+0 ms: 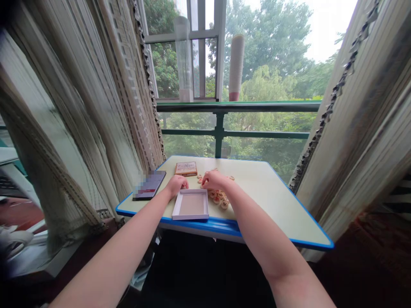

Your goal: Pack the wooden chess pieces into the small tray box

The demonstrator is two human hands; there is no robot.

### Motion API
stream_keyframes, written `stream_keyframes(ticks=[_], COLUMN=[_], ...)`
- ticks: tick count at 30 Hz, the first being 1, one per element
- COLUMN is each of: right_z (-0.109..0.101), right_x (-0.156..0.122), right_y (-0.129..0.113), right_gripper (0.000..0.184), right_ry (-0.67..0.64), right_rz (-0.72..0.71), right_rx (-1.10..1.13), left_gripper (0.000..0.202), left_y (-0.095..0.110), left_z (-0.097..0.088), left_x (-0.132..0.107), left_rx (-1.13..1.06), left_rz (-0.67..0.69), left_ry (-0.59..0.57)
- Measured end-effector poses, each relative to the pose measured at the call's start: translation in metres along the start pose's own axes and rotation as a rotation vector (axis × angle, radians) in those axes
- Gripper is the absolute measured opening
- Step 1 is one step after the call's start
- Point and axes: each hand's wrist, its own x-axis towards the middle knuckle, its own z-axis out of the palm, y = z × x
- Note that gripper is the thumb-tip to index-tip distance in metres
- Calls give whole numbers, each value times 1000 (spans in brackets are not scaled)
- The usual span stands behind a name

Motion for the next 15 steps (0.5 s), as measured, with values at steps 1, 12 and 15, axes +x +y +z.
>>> stream_keyframes(ticks=[1, 12, 15], right_z=[-1, 23, 26], right_x=[-1, -12, -11], right_y=[-1, -52, -53], right_gripper=[18, 13, 17], right_ry=[16, 136, 131], right_rz=[5, -401, -385], right_rx=[10, 59, 1], left_gripper=[23, 17, 19], left_y=[-1, -15, -16], left_z=[0, -2, -13], left_x=[0, 18, 17], left_rx=[2, 4, -28], left_rz=[2, 27, -16], left_ry=[-4, -79, -212])
